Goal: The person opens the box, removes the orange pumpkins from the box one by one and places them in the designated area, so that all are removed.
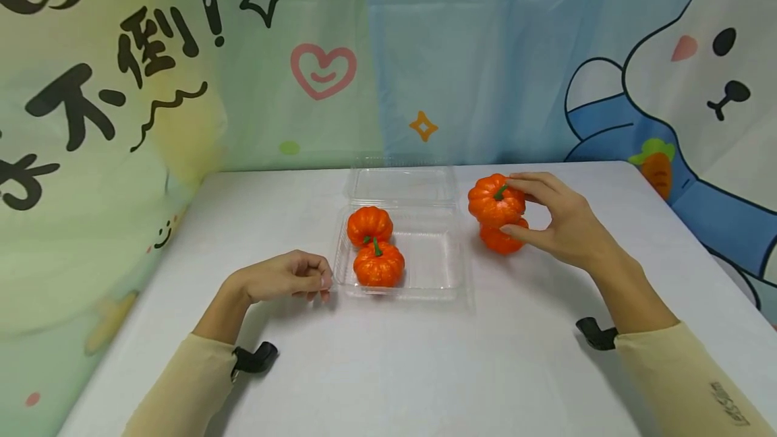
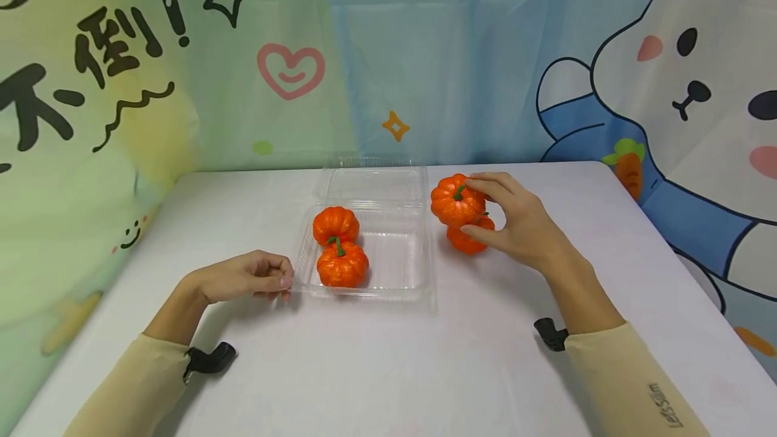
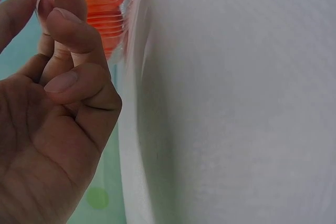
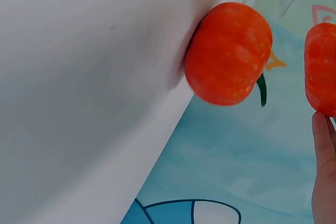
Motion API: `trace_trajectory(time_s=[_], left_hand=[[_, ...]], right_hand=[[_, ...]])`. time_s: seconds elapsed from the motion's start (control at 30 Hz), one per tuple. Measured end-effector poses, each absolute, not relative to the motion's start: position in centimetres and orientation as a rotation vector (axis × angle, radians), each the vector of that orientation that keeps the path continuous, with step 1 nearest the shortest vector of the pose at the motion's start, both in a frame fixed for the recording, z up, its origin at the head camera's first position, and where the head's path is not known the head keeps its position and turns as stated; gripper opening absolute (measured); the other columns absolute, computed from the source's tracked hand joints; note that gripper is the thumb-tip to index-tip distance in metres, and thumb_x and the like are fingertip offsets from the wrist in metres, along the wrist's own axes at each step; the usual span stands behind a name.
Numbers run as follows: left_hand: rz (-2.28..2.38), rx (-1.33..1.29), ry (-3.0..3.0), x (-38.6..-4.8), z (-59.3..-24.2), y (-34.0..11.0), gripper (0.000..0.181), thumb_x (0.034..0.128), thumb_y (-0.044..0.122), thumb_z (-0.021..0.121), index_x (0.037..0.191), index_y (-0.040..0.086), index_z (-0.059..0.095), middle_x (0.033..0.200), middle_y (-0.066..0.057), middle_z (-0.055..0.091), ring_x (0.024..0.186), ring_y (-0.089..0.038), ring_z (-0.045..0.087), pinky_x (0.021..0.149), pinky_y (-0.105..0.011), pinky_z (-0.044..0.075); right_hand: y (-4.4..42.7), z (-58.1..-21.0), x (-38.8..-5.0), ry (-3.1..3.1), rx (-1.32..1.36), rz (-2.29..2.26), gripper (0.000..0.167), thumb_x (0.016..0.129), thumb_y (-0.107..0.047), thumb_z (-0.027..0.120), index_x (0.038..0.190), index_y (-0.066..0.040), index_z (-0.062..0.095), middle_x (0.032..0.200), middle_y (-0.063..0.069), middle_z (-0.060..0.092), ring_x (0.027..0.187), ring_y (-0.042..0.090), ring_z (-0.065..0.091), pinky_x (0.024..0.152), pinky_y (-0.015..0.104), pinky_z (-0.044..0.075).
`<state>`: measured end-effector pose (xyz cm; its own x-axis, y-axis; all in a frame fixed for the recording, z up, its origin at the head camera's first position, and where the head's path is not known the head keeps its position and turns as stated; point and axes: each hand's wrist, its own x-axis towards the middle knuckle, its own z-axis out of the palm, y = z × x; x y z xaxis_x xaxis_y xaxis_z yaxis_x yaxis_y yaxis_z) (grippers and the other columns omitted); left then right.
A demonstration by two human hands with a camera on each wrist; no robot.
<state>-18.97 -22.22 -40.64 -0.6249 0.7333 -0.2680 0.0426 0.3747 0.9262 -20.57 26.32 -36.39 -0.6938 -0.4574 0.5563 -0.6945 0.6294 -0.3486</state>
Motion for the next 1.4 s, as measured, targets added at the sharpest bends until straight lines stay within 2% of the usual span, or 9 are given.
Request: trace_trajectory(time_s=[0.47, 0.63, 0.9, 0.97, 1.1, 1.13, 1.27, 1.33, 1.4], left_hand=[[1.277, 0.675, 1.963, -18.9, -40.6, -22.0, 0.018, 0.1044, 0.015, 0.059, 0.102, -0.002, 0.064, 0.094, -0.026, 0.068, 0.074, -0.021, 0.053, 0.064, -0.021, 0.038], [1.275, 0.664, 1.962, -18.8, -40.4, -22.1, 0.018, 0.1041, 0.015, 0.059, 0.102, -0.002, 0.064, 0.095, -0.026, 0.069, 0.074, -0.021, 0.053, 0.064, -0.022, 0.039], [1.28, 0.663, 1.961, -18.9, -40.3, -22.2, 0.018, 0.104, 0.015, 0.058, 0.102, -0.003, 0.063, 0.094, -0.026, 0.068, 0.074, -0.022, 0.054, 0.064, -0.022, 0.039], [1.282, 0.666, 1.959, -18.9, -40.3, -22.2, 0.018, 0.1039, 0.014, 0.058, 0.102, -0.003, 0.063, 0.094, -0.026, 0.068, 0.074, -0.022, 0.054, 0.064, -0.022, 0.039], [1.286, 0.67, 1.958, -18.9, -40.4, -22.2, 0.018, 0.104, 0.014, 0.058, 0.102, -0.003, 0.063, 0.093, -0.026, 0.068, 0.074, -0.022, 0.053, 0.063, -0.022, 0.039], [1.287, 0.671, 1.958, -18.9, -40.4, -22.2, 0.018, 0.1041, 0.014, 0.058, 0.102, -0.003, 0.063, 0.094, -0.027, 0.068, 0.073, -0.022, 0.052, 0.063, -0.022, 0.039], [1.287, 0.676, 1.959, -18.9, -40.5, -22.2, 0.019, 0.1045, 0.015, 0.058, 0.101, -0.003, 0.063, 0.094, -0.028, 0.068, 0.073, -0.022, 0.051, 0.063, -0.021, 0.039], [1.286, 0.678, 1.96, -18.9, -40.5, -22.2, 0.019, 0.1045, 0.015, 0.057, 0.102, -0.003, 0.063, 0.094, -0.028, 0.068, 0.073, -0.022, 0.051, 0.063, -0.021, 0.039], [1.287, 0.678, 1.96, -18.9, -40.5, -22.2, 0.018, 0.1045, 0.014, 0.057, 0.102, -0.003, 0.062, 0.094, -0.028, 0.068, 0.073, -0.022, 0.051, 0.063, -0.021, 0.039]], right_hand=[[29.8, -36.7, -19.9, -2.45, 0.785, 0.704, 0.083, 0.064, 0.002, 0.096, 0.139, -0.005, 0.06, 0.138, 0.014, 0.058, 0.123, 0.032, 0.056, 0.098, 0.001, 0.033], [30.8, -37.4, -19.7, -2.46, 0.731, 0.681, 0.086, 0.063, 0.002, 0.096, 0.14, -0.005, 0.059, 0.137, 0.014, 0.058, 0.123, 0.029, 0.055, 0.097, 0.0, 0.032], [31.9, -38.0, -19.7, -2.45, 0.705, 0.695, 0.086, 0.062, 0.004, 0.096, 0.139, -0.003, 0.059, 0.136, 0.015, 0.058, 0.126, 0.0, 0.048, 0.097, 0.0, 0.033], [32.2, -38.1, -19.5, -2.457, 0.687, 0.696, 0.085, 0.062, 0.004, 0.096, 0.138, -0.002, 0.059, 0.135, 0.015, 0.059, 0.126, 0.005, 0.051, 0.096, 0.0, 0.033], [32.8, -38.3, -19.1, -2.482, 0.641, 0.699, 0.084, 0.064, 0.002, 0.096, 0.139, -0.002, 0.058, 0.136, 0.016, 0.058, 0.12, 0.026, 0.056, 0.094, -0.001, 0.032], [32.9, -38.3, -19.0, -2.487, 0.631, 0.702, 0.083, 0.065, 0.001, 0.096, 0.139, -0.002, 0.058, 0.136, 0.016, 0.058, 0.119, 0.025, 0.056, 0.094, -0.001, 0.032], [33.6, -38.6, -18.8, -2.49, 0.595, 0.713, 0.083, 0.065, 0.002, 0.095, 0.139, -0.003, 0.058, 0.134, 0.016, 0.058, 0.12, 0.006, 0.051, 0.093, -0.002, 0.032], [33.9, -38.8, -18.7, -2.491, 0.581, 0.717, 0.082, 0.065, 0.002, 0.095, 0.138, -0.002, 0.058, 0.133, 0.016, 0.058, 0.12, 0.007, 0.052, 0.092, -0.002, 0.031], [34.2, -39.0, -18.7, -2.499, 0.565, 0.719, 0.08, 0.066, 0.002, 0.095, 0.137, -0.001, 0.058, 0.131, 0.017, 0.058, 0.12, 0.018, 0.055, 0.091, -0.003, 0.03]])
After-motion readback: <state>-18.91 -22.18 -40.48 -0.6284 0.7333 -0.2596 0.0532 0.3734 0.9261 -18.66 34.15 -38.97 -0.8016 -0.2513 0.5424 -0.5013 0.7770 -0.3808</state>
